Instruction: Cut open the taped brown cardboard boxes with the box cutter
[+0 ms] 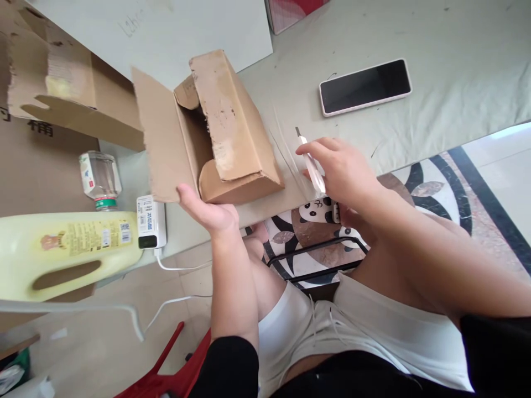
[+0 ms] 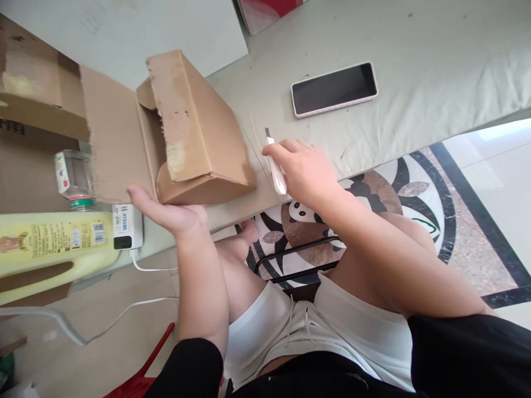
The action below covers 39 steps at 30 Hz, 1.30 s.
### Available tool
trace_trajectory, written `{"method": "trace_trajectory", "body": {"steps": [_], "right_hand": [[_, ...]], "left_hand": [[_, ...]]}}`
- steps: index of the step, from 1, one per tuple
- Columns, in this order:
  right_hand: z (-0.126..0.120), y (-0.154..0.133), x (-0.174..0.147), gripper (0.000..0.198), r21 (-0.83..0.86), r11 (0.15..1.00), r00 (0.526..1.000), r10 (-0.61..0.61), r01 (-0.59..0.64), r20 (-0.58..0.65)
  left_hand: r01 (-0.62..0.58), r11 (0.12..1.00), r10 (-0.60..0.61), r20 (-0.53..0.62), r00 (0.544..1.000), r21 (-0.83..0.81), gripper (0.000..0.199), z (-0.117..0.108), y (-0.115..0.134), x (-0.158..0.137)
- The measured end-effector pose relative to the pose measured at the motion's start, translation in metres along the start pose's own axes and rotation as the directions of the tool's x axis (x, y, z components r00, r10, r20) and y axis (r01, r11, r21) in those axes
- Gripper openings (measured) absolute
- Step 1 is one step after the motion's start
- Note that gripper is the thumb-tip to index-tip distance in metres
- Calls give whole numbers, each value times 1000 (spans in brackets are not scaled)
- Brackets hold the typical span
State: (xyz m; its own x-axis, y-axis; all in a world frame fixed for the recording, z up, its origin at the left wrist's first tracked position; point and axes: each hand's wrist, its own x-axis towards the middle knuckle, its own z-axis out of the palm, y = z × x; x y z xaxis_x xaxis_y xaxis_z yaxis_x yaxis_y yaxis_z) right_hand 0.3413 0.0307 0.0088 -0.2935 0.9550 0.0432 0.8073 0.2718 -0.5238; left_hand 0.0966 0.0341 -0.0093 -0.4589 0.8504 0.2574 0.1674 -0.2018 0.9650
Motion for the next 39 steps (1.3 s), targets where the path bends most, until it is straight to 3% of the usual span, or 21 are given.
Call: {"method": "trace_trajectory", "body": {"steps": [4,6,9,11,14,17,20,24,31,36,39], "right_hand": [[12,5,5,56,-154,986,991,85,-69,101],[15,6,6,57,-157,986,988,78,-57,133],[16,7,8,41,-119,993,988,23,-5,154],[16,8,9,40,-48,999,992,10,-4,124],[14,8,9,60,88,995,998,31,-36,59],[9,5,9,65,183,983,1000,16,-16,-2],[4,1,8,65,299,952,997,-47,62,-57],[1,-1,7,63,464,869,985,-130,169,-114],[5,7,9,55,485,854,982,-149,186,-115],[9,8,9,40,473,881,1000,14,-17,8],[11,8,9,39,481,875,998,55,-55,14]], "left_hand": [[46,985,-70,-140,988,-166,65,-2,4,7],[184,960,-213,-126,969,-209,54,-4,0,9],[424,881,-440,-35,897,-211,38,-8,-10,10],[401,905,-410,-42,911,-141,41,-12,-14,10],[197,980,-197,-138,971,-10,55,-16,-15,12],[108,989,-89,-169,982,105,49,-19,-13,14],[151,982,-128,-187,974,117,39,-18,-13,16],[247,969,-243,-177,954,1,41,-14,-11,14],[347,937,-341,124,932,-30,54,-13,-4,7],[357,934,-353,162,921,3,56,-14,-5,7],[354,935,-349,125,929,-14,56,-13,-8,9]]}}
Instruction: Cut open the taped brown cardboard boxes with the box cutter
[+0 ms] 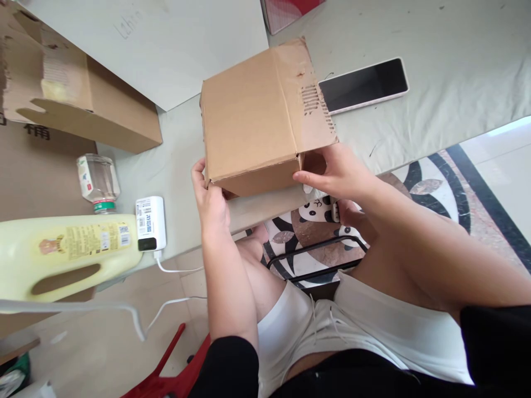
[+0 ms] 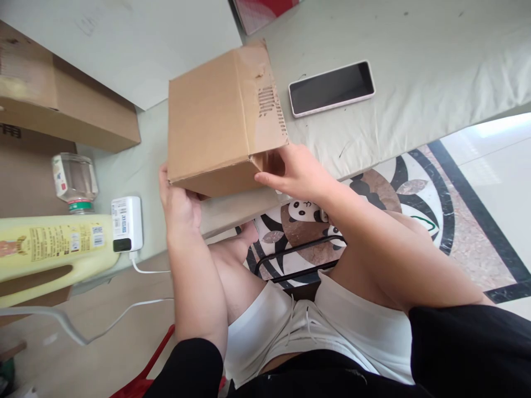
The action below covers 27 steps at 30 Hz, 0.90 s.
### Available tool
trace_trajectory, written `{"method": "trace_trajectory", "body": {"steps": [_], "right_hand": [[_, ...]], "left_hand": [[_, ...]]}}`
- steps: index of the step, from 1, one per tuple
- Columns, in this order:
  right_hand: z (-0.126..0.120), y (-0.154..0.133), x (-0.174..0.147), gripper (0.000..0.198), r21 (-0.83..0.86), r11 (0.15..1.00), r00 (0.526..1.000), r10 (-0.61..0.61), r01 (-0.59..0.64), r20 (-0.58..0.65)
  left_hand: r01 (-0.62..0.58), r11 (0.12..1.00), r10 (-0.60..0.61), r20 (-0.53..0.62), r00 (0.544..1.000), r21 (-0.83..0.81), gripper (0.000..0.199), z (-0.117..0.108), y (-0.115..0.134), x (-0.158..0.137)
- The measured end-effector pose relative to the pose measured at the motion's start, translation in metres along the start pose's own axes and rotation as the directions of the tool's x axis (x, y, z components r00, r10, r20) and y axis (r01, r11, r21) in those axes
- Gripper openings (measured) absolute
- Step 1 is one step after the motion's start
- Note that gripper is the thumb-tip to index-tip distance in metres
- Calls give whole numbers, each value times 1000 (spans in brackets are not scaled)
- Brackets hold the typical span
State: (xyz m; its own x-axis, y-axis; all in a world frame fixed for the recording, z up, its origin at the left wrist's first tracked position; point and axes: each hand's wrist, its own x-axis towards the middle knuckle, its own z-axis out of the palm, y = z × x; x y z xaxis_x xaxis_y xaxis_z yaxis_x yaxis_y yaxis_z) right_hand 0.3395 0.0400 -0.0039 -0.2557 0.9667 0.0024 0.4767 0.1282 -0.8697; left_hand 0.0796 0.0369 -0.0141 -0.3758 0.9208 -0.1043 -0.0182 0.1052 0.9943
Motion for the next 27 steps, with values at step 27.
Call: {"method": "trace_trajectory", "body": {"steps": [27], "right_hand": [[-1,6,5,37,159,984,945,-23,79,-328]], "left_hand": [[-241,953,229,-85,970,-183,13,0,6,0]]}}
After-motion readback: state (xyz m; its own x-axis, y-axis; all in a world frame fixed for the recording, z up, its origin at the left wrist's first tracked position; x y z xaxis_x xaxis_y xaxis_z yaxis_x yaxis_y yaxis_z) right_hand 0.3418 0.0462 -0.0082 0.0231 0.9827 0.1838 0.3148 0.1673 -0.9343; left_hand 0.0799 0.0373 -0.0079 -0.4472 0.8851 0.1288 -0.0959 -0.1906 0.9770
